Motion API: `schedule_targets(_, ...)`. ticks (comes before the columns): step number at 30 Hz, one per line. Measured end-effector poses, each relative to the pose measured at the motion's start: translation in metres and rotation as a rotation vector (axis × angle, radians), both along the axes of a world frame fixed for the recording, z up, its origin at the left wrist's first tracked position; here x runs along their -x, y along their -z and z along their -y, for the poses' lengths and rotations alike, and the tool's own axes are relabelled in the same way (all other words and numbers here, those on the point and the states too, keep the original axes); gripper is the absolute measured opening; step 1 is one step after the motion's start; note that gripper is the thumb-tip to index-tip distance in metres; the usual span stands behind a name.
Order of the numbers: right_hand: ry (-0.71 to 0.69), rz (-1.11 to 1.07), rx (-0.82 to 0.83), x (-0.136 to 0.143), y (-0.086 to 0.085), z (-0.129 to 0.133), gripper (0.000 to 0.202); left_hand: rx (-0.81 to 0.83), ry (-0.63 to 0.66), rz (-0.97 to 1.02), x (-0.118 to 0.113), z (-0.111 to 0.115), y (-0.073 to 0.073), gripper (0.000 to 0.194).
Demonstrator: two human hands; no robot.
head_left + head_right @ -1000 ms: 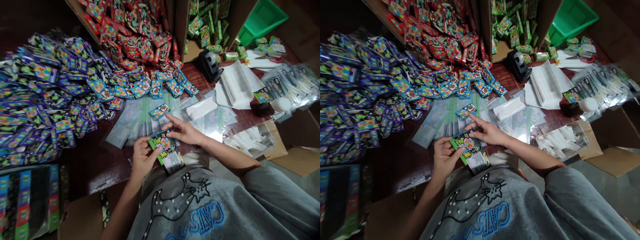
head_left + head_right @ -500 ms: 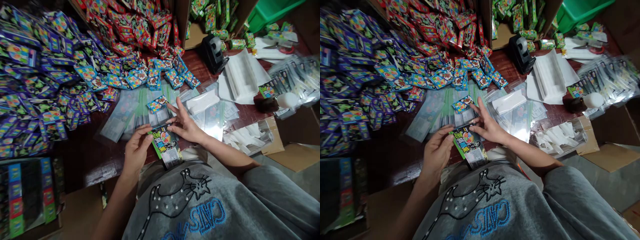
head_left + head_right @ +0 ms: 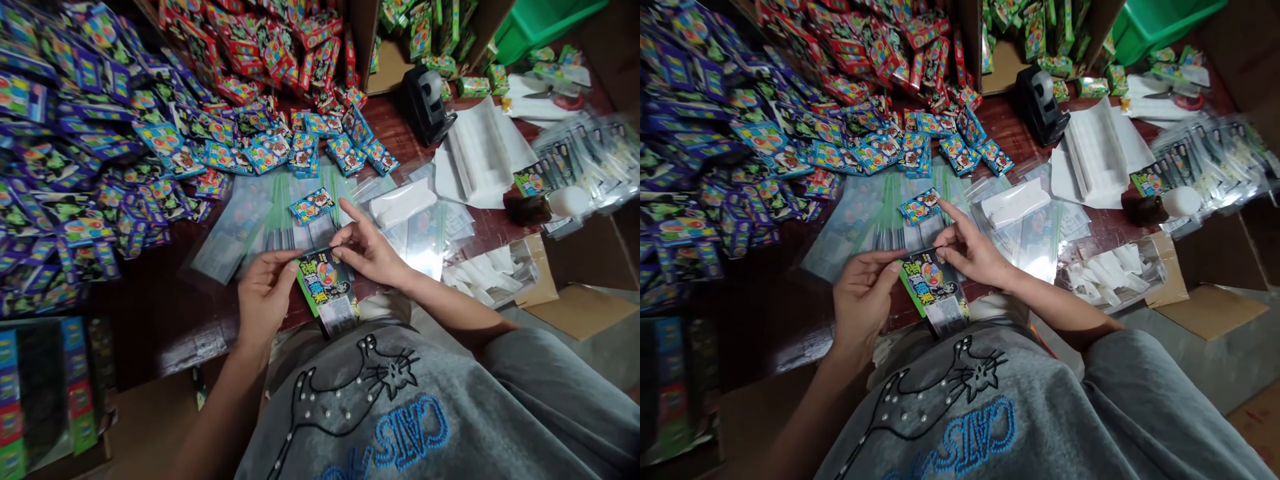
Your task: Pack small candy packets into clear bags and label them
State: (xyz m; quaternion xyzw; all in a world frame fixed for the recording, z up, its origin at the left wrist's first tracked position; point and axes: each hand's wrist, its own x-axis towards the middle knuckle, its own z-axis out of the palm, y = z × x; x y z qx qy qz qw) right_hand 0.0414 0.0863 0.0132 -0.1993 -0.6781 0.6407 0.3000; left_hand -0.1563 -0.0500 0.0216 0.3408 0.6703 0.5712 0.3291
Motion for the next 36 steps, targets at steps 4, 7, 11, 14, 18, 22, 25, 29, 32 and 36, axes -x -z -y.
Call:
schedule_targets(4, -0.004, 0.048, 0.009, -0.001, -0.012, -0.001, 0.097, 0.023, 0.034, 0.05, 0.003, -0.003, -0.006, 0.027)
schedule_targets(7, -0.094, 0.045, 0.031, -0.003, -0.019, -0.004, 0.095, 0.079, 0.159, 0.031, 0.009, -0.003, -0.01, 0.021)
schedule_targets(11, -0.075, 0.102, 0.045, -0.001, -0.03, -0.003, 0.089, 0.1, 0.218, 0.036, 0.014, -0.007, -0.022, 0.022)
schedule_targets(14, -0.018, 0.115, 0.104, 0.007, -0.035, 0.0, 0.093, 0.164, 0.206, 0.064, 0.018, -0.014, -0.032, 0.026)
schedule_targets(18, -0.017, 0.088, 0.327, 0.017, -0.032, -0.003, 0.106, 0.224, 0.207, 0.162, 0.026, -0.021, -0.033, 0.028)
schedule_targets(22, -0.004, 0.118, 0.465, 0.022, -0.029, -0.008, 0.108, 0.208, 0.246, 0.274, 0.034, -0.023, -0.023, 0.03)
schedule_targets(25, -0.021, 0.106, 0.365, 0.016, -0.033, -0.007, 0.105, 0.199, 0.269, 0.248, 0.036, -0.019, -0.018, 0.03)
schedule_targets(29, -0.113, 0.134, 0.101, -0.005, -0.051, -0.009, 0.082, 0.098, 0.338, 0.083, 0.029, -0.007, -0.02, 0.029)
schedule_targets(32, -0.177, 0.161, -0.141, -0.015, -0.07, -0.02, 0.053, -0.014, 0.325, -0.047, 0.021, -0.003, -0.022, 0.017)
schedule_targets(36, -0.303, 0.256, -0.438, -0.006, -0.093, -0.037, 0.021, -0.029, 0.296, -0.177, 0.014, -0.002, -0.023, 0.009)
